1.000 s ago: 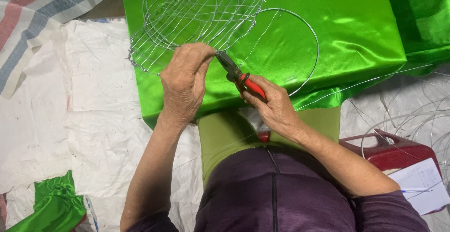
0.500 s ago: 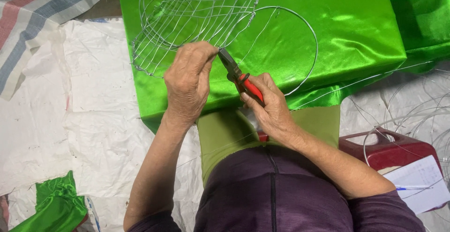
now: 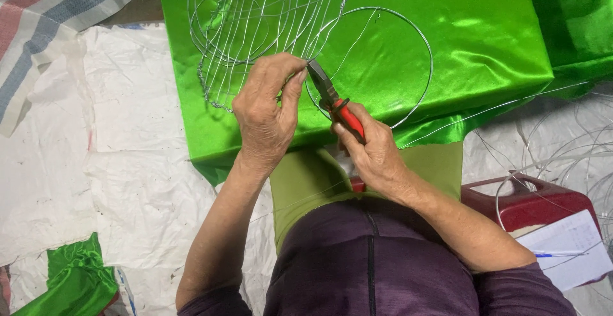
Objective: The person uses pliers to twist and secure wire segments onto a circular wire frame, forming a mesh structure. They repeatedly grip, twist, and adjust the wire connections while seated on the floor.
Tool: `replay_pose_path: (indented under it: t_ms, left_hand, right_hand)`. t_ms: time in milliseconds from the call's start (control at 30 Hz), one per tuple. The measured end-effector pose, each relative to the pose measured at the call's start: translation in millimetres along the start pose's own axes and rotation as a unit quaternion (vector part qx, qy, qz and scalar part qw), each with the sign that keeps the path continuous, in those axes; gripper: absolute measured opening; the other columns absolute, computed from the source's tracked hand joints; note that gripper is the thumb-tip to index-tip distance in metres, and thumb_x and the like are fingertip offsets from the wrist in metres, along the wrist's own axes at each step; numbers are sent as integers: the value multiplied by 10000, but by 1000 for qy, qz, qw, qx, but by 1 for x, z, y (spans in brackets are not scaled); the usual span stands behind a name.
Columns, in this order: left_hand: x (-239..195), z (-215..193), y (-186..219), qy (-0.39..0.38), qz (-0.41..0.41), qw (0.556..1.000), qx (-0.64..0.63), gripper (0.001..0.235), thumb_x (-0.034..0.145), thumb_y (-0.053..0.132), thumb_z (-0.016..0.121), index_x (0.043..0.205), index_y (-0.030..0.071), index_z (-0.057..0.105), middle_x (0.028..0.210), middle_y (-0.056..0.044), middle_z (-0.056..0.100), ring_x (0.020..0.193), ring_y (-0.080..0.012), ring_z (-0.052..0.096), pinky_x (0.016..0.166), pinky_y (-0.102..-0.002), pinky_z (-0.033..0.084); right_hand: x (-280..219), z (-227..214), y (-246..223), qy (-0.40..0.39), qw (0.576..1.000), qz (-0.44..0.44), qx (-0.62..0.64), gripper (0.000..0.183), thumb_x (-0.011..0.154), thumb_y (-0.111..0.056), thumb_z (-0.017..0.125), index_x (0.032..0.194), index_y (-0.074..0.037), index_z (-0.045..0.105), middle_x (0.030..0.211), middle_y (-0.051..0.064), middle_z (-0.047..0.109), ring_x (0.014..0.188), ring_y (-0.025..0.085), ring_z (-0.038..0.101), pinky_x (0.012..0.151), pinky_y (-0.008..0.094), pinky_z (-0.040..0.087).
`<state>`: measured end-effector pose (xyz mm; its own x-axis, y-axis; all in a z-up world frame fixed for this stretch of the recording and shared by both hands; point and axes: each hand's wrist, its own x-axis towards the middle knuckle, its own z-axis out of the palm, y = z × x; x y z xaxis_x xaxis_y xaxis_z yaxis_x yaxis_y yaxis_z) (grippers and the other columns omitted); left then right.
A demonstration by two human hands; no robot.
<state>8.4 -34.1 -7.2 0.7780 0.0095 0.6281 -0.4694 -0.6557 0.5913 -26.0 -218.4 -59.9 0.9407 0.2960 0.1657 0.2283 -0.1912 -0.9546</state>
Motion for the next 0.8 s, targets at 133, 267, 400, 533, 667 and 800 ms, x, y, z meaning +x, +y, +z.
replay_pose_path:
  t_ms: [133,267,400,533,667,800]
  left_hand:
    - [-3,-4,-7,-9,16,997,69,137,1062,218,626,1094,94,677,999,-46,553,932,-208,584,859,-390,541]
    - [-11,8,-18,-37,-13,994,103,239,1080,331,586,972,135,670,834,2,490,827,-181,553,786,-366,469]
    - [-25,38,-29,-32,-4,994,101,226,1102,248,521,958,112,631,809,-14,473,749,-176,557,674,-329,493]
    - [-47,78,-48,-11,25,987,159,245,1111,274,470,966,127,601,835,3,454,764,-169,524,668,-319,479]
    - [-63,107,-51,-5,23,976,215,252,1101,305,464,959,143,595,858,9,451,774,-153,488,657,-317,452]
    - [-83,133,-61,-29,25,973,226,206,1090,273,486,961,143,580,890,13,426,810,-149,450,692,-309,458]
  right_hand:
    - [2,-10,4,8,1000,19,-7,267,1011,-111,638,1277,-87,639,662,127,675,593,254,664,605,385,557]
    - [3,-19,11,12,999,9,-38,259,1004,-110,666,1260,-83,644,671,154,676,606,274,674,610,395,547]
    - [3,-32,11,-2,995,7,-98,263,1012,-86,657,1259,-16,602,717,264,632,572,395,634,559,483,522]
    - [-4,-52,27,-16,994,68,-89,208,1034,-79,612,1238,-50,641,680,172,645,528,260,620,522,391,557]
    - [-9,-62,43,-36,986,163,-10,164,1022,-75,591,1169,-52,661,672,162,685,502,228,658,445,348,565]
    - [-12,-72,53,-79,934,294,190,131,1024,-44,534,1104,7,623,773,228,689,514,239,671,369,334,576]
